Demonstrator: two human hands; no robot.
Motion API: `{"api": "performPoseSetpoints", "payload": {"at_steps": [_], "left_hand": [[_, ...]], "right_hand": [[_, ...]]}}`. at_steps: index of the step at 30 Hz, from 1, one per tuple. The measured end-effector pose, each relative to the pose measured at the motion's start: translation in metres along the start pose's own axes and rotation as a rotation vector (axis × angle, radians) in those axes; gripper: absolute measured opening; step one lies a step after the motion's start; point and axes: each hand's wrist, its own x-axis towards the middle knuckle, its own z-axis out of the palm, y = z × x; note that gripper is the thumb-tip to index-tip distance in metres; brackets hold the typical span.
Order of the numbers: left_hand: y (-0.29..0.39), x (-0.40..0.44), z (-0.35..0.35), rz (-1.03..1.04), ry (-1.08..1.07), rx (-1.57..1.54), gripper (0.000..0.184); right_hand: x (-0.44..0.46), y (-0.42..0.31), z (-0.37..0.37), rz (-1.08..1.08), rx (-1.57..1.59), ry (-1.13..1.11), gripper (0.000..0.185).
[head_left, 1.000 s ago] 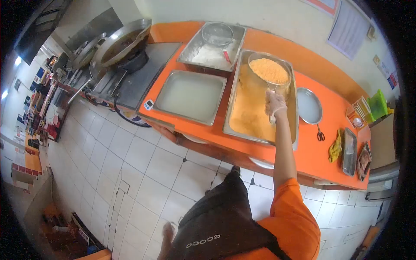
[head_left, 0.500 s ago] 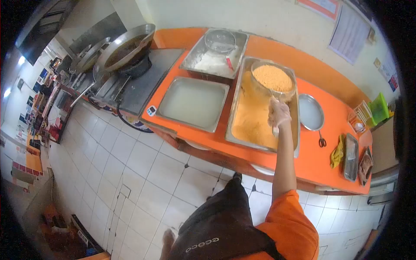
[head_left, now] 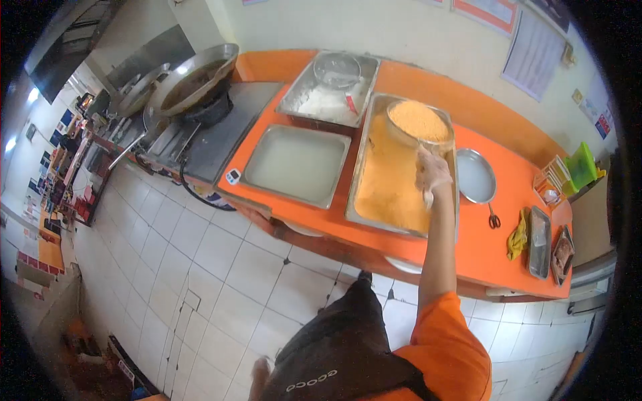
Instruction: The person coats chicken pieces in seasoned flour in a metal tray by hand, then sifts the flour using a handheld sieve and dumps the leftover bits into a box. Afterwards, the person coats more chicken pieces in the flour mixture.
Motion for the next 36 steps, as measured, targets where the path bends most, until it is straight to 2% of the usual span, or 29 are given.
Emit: {"api": "performPoseSetpoints", "payload": {"at_steps": [2,4,6,8,9,10,12,14,15,16,18,21,24,25,27,29,32,35,36], "left_hand": [[-0.015,-0.014,0.005,-0.076,0.007,0.131,0.027],[-0.03,-0.029,0.008,0.06,0.052,-0.006,0.025],[-0.032,0.005,0.025,0.152,0.157,-0.051,0.024],[-0.065,-0.004,0.043,0.15,0.212,0.052,0.023],[-0.051,0.002,0.029,-0.059,-0.115,0.188,0.021],[-0.049,-0.004,0.026,0.001,-0.11,0.095,0.02],[-0.039,0.013,0.022,0.13,-0.064,-0.097,0.018],[-0.043,0.003,0.022,-0.002,0.029,-0.046,0.016],[-0.038,0.0,0.022,-0.058,0.077,-0.024,0.015],[-0.036,0.005,0.02,0.062,0.061,0.006,0.015],[-0.038,0.007,0.01,0.29,0.035,0.072,0.014],[-0.031,-0.009,0.013,0.02,0.102,-0.017,0.014],[0.006,0.001,-0.021,-0.017,-0.231,0.177,0.017],[0.002,0.001,-0.013,-0.039,-0.218,0.154,0.017],[-0.006,-0.003,-0.006,-0.068,-0.154,0.087,0.017],[-0.009,0.005,0.001,-0.09,-0.141,0.077,0.017],[-0.024,-0.016,0.007,-0.134,-0.202,0.01,0.015],[-0.018,0.008,0.015,-0.056,-0.137,0.001,0.014],[-0.025,-0.006,0.014,-0.033,-0.133,0.036,0.015]], "right_hand": [[-0.009,0.018,-0.003,-0.133,-0.112,0.037,0.028],[-0.024,0.017,-0.012,-0.064,-0.289,0.071,0.027],[-0.015,-0.003,-0.007,-0.046,-0.446,0.092,0.027],[-0.013,0.019,-0.013,-0.084,-0.323,0.023,0.029],[-0.004,0.027,-0.016,-0.087,-0.264,0.015,0.029],[0.006,0.031,-0.018,-0.103,-0.204,0.002,0.029],[0.023,0.032,-0.019,-0.327,-0.301,-0.073,0.028],[0.01,0.053,-0.032,-0.237,-0.266,-0.075,0.027],[-0.01,0.035,-0.021,-0.086,-0.173,-0.042,0.026],[-0.016,0.015,-0.008,0.04,-0.071,-0.018,0.026],[-0.02,0.002,0.006,0.032,-0.093,0.021,0.026],[-0.03,0.016,-0.002,0.053,-0.087,0.053,0.026],[-0.01,0.016,0.009,-0.048,-0.062,0.105,0.025],[-0.013,0.03,0.007,-0.059,-0.069,0.143,0.025],[0.024,0.075,-0.034,-0.309,-0.258,-0.033,0.024],[-0.035,-0.007,0.021,0.071,-0.07,0.196,0.025],[0.005,0.056,-0.002,-0.147,-0.024,0.094,0.027],[-0.05,-0.019,0.021,0.116,0.052,0.089,0.028],[-0.037,-0.002,0.02,0.002,0.022,0.072,0.027]]}}
